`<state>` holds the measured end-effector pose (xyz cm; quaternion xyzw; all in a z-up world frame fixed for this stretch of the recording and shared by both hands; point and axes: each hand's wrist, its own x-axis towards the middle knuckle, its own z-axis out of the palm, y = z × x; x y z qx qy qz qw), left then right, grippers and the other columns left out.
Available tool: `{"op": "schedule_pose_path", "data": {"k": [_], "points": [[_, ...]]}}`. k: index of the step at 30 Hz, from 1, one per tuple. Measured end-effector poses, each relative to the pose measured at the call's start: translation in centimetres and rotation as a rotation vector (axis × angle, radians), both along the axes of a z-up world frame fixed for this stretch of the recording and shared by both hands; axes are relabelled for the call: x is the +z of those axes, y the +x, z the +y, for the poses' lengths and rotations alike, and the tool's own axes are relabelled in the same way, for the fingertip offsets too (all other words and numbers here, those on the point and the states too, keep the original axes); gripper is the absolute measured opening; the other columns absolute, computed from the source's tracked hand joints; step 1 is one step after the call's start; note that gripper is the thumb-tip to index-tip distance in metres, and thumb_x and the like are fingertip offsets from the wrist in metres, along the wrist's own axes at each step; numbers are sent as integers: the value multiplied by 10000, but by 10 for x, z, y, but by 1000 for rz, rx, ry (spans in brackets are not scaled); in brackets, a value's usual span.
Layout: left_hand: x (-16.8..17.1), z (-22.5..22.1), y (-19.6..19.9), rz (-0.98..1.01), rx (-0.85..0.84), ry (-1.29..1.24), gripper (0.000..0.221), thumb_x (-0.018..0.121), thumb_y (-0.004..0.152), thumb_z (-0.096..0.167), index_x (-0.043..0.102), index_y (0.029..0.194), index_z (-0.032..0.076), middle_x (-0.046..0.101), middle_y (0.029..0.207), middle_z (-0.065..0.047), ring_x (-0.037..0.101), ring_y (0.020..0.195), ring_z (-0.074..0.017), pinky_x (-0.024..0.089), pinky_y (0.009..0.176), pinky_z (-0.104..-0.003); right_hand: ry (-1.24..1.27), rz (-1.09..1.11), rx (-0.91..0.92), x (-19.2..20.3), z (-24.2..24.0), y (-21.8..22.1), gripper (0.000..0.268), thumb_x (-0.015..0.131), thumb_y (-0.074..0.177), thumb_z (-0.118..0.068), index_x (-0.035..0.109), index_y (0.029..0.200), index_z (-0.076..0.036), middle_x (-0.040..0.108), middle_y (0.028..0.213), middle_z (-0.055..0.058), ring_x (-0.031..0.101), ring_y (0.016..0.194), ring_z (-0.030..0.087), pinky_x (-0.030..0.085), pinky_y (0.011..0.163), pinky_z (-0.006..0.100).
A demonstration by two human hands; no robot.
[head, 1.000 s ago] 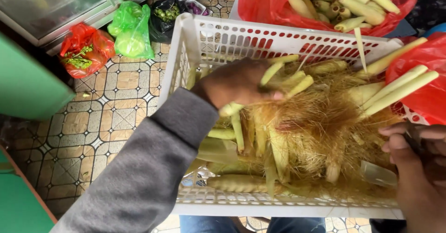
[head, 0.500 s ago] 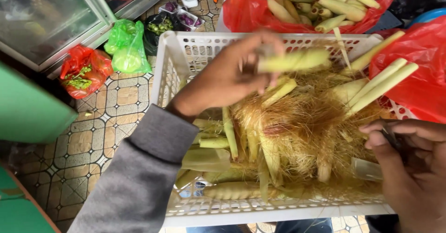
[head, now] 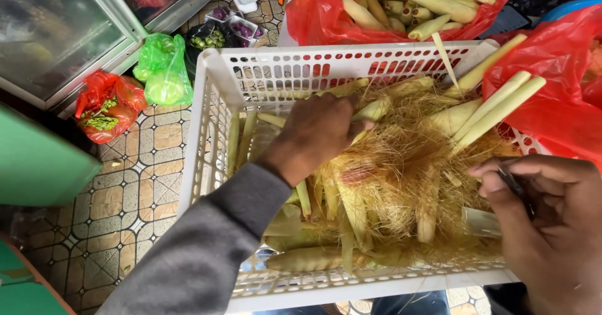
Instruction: Peeling baby corn by cutting the base with a knife and removing the husks.
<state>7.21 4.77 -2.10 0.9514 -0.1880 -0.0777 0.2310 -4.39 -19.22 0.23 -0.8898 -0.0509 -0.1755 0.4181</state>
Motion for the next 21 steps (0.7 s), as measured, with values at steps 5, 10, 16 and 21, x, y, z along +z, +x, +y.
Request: {"op": "schedule_pose_path", "data": {"k": [5, 10, 16, 21], "points": [[21, 17, -2, -502, -36, 293, 643, 616, 777, -103, 549, 1387, 91, 687, 838, -90, 693, 630, -227, 624, 508, -355, 71, -95, 65, -14, -6, -3, 238, 624, 1021, 85, 441, 1173, 97, 718, 1114, 269, 733, 990, 281, 552, 799, 306], [31, 34, -5, -956, -2, 615, 777, 685, 755, -184, 541, 1434, 164, 651, 1242, -164, 736, 1033, -308, 699, 798, -365, 46, 25, -24, -5, -2, -2, 99, 676, 1007, 12, 644, 1052, 95, 761, 1082, 189, 714, 796, 215, 564, 704, 282], [38, 27, -12, -353, 38, -343, 681, 587, 790, -224, 485, 1392, 77, 615, 1129, -45, 643, 983, -141, 541, 889, -360, 118, -123, 75, -14, -3, -1, 166, 617, 1024, 99, 480, 1116, 122, 720, 1095, 265, 729, 997, 266, 559, 813, 293], [31, 3, -18, 215, 111, -602, 342, 502, 985, 396, 571, 1221, 157, 611, 924, 14, 506, 622, -89, 462, 495, -220, 92, -221, 82, -9, 4, 1, 237, 562, 1058, 98, 474, 1257, 193, 693, 1122, 325, 719, 848, 315, 598, 780, 360]]}}
